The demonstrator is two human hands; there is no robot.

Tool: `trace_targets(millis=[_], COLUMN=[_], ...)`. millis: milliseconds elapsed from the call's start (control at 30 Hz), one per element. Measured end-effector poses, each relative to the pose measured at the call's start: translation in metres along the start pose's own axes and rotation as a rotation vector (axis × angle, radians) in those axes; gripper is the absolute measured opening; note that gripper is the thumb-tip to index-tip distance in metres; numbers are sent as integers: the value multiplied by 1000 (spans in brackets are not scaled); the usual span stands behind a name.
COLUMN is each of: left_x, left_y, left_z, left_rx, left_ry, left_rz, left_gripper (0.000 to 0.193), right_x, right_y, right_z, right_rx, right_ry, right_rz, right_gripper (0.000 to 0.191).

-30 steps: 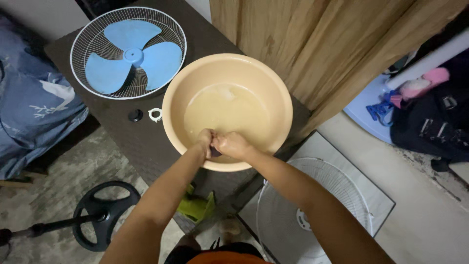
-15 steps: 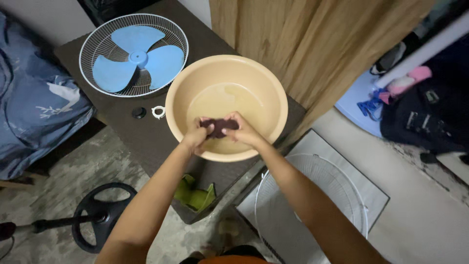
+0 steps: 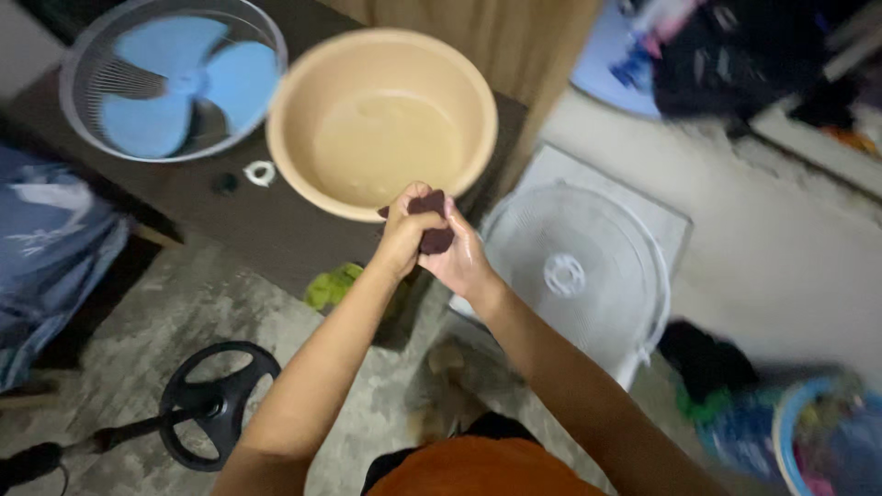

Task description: The person unplugs the pedestal fan's power cord and sets the fan motor aside, then removes the front grille guard and wipes it with a cloth. They dip the cloth in a basin of water and continue wiping the grille guard on both sides.

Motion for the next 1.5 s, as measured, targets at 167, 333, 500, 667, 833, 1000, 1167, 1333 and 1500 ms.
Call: trace_targets(millis=[167,333,500,667,833,1000,1167,1333,1500], left_x=[25,38,29,17,15,25,43,67,77], left_y=[37,57,69,104,128,148,158,161,179], left_z=[91,195,253,285,339,364,351,302,230], left_rx=[-72,2,-35,-790,-671,-489,-538,-304,-163], left_ry=[-74,-442,-766,-1303,-596,-341,-41,-177,-243], left_rz=[-47,79,35,-227,-412,-582,-871,-821,-744], left_gripper=[12,20,38,61,45,39,28,33,31], right_x=[-62,-143,-225,-292,-328,-343,-350,-312,-204], right_y=[69,136,182,201,199,205,202,199,205], right_z=[-16,1,45,78,105,120,119,111,90], right_rx=[-205,-451,-416,-216,-170,109,113,47,-287], right_ry=[516,1093,1239,1232,1077,990,656,696,1538], right_rz=[-557,-833,-1035,-946,-692,-845,-705,-541,-433], right_gripper=[42,42,47,56,54,44,38,36,37])
Point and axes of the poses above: each hand's wrist, its own y-axis away from the middle knuckle, its own x-axis out of the palm, z = x × y, the point moved 1 cm from there along -y, towards the middle knuckle, and after that the axes turned 7 degrees about x, right-handed, at the moved point
